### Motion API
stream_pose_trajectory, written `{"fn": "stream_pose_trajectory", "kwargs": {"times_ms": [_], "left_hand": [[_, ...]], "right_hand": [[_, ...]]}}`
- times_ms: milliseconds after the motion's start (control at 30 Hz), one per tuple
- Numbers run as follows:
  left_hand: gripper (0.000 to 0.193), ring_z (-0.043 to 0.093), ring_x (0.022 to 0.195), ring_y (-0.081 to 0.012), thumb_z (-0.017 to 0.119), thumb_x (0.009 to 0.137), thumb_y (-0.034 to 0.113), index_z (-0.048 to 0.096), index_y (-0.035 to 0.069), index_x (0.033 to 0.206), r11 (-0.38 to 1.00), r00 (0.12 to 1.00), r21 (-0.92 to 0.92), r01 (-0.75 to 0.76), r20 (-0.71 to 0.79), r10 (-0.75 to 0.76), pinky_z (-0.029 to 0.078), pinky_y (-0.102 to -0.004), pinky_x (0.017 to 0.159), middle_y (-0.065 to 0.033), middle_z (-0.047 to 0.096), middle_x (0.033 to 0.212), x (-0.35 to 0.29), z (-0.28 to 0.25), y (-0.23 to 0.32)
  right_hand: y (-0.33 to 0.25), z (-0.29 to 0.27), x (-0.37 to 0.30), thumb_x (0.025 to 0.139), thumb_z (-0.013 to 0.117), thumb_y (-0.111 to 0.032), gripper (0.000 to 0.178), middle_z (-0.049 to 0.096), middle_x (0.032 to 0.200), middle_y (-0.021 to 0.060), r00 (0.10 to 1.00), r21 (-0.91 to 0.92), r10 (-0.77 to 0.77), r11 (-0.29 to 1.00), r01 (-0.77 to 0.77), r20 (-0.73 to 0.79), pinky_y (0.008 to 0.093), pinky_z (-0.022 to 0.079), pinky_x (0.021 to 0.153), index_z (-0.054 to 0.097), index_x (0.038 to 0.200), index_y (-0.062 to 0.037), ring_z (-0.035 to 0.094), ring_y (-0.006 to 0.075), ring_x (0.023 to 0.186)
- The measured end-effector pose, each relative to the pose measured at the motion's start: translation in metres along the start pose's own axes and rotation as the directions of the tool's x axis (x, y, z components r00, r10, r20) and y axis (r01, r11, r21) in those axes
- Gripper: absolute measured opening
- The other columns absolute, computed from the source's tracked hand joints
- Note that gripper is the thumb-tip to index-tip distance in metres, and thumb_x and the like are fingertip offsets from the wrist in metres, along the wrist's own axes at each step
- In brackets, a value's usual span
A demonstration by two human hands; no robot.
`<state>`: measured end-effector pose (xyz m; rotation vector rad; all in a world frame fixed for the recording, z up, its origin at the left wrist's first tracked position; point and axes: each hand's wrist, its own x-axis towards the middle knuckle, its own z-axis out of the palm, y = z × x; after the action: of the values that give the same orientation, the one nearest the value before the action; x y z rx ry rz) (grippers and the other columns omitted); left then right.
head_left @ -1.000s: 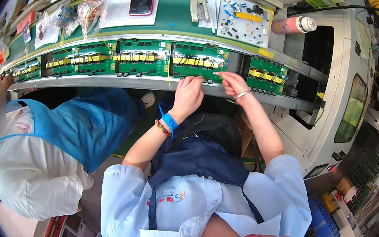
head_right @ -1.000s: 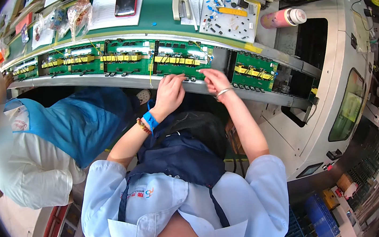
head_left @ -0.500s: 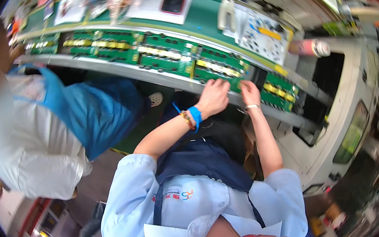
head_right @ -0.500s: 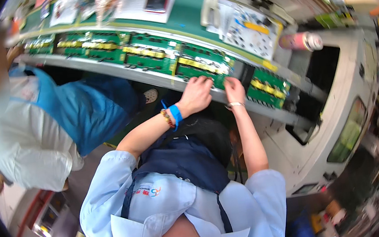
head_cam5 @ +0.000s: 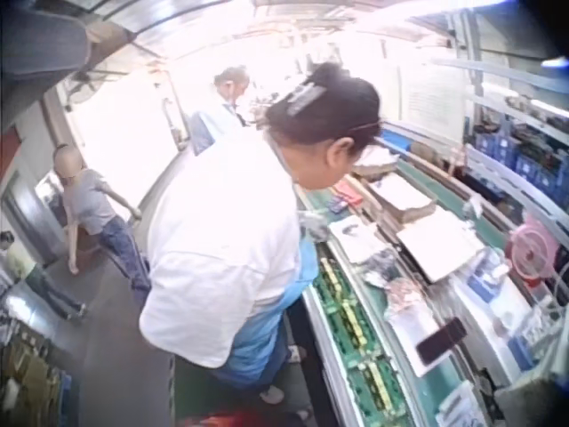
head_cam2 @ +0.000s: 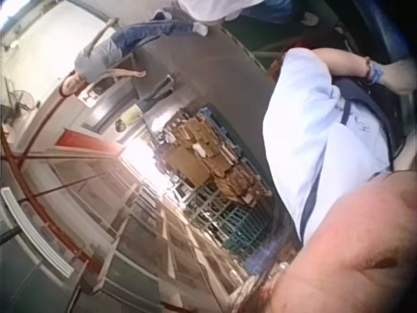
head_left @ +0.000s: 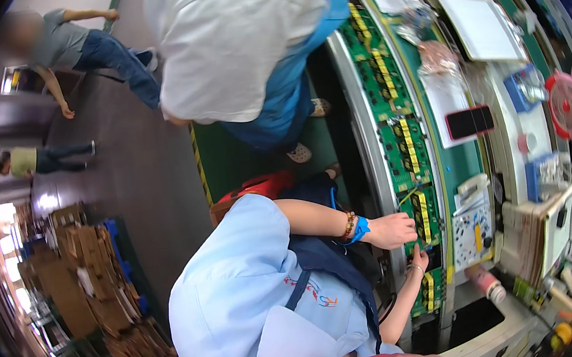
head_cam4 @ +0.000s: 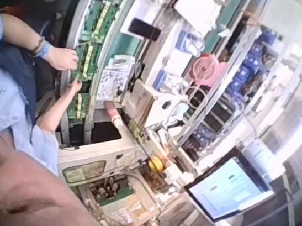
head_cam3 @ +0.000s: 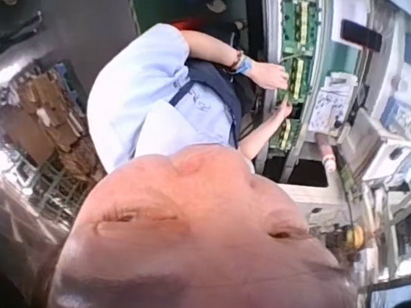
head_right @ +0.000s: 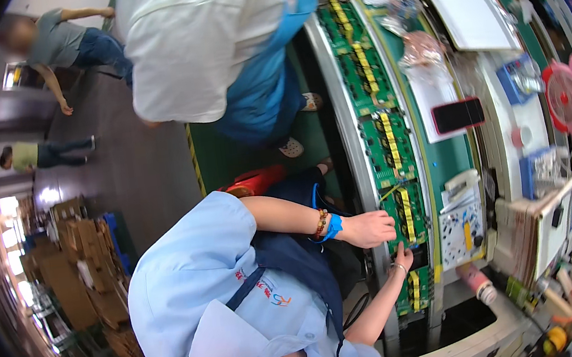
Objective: The recorder is assembling electronic components onto PCB boards on a conveyor belt.
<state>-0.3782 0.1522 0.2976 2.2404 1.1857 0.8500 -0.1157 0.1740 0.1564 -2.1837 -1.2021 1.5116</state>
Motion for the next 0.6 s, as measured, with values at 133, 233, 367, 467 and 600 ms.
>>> {"fn": "stream_pose_trajectory", "kwargs": {"times_ms": [133,233,367,467,600], "left_hand": [[0.015,0.05,0.089,-0.0218,0.057,0.07,0.011,0.052,0.006,0.083,0.998,0.999,0.051,0.03,-0.036,-0.028,0.039,-0.0334,0.077,-0.0045,0.056,0.082,-0.002,-0.004,0.0],[0.014,0.05,0.088,-0.0216,0.057,0.07,0.011,0.053,0.006,0.082,0.996,0.994,0.076,0.037,-0.103,-0.029,0.039,-0.0332,0.077,-0.0043,0.055,0.081,-0.001,-0.005,0.004],[0.013,0.049,0.088,-0.0217,0.057,0.07,0.012,0.053,0.006,0.082,0.996,0.991,0.086,0.026,-0.133,-0.014,0.039,-0.0335,0.077,-0.0046,0.054,0.08,-0.003,-0.011,0.005],[0.014,0.05,0.086,-0.022,0.057,0.069,0.013,0.053,0.006,0.081,0.997,0.994,0.071,0.016,-0.109,-0.008,0.039,-0.0336,0.075,-0.0046,0.054,0.079,-0.005,-0.011,0.005],[0.009,0.053,0.079,-0.0247,0.055,0.065,0.012,0.053,0.006,0.071,1.0,0.992,0.023,-0.013,-0.122,0.015,0.043,-0.0352,0.068,-0.0073,0.054,0.073,0.004,-0.017,0.001]], "right_hand": [[-0.02,-0.004,-0.008,0.08,0.066,-0.037,0.043,0.038,0.058,-0.0007,1.0,0.005,0.028,1.0,-0.028,0.009,0.0269,0.03,0.044,0.04,0.067,-0.0069,0.036,0.0111,0.049],[-0.022,-0.013,-0.009,0.081,0.065,-0.038,0.044,0.041,0.06,0.0001,0.995,-0.046,0.092,0.995,-0.09,0.033,0.0278,0.031,0.045,0.039,0.066,-0.0063,0.036,0.0114,0.051],[-0.006,-0.021,-0.015,0.08,0.067,-0.036,0.041,0.044,0.06,-0.0002,0.995,0.056,0.095,0.994,-0.095,0.009,0.0292,0.034,0.048,0.042,0.067,-0.0056,0.039,0.0123,0.054],[0.006,-0.028,-0.015,0.079,0.068,-0.032,0.036,0.048,0.063,0.0002,0.987,0.108,0.155,0.983,-0.15,-0.04,0.0297,0.036,0.05,0.048,0.07,-0.0047,0.042,0.0124,0.056],[0.036,-0.033,0.005,0.079,0.066,-0.028,0.032,0.058,0.074,0.0064,0.999,-0.11,-0.017,0.994,0.014,-0.035,0.0324,0.044,0.059,0.055,0.081,0.0021,0.051,0.0166,0.065]]}}
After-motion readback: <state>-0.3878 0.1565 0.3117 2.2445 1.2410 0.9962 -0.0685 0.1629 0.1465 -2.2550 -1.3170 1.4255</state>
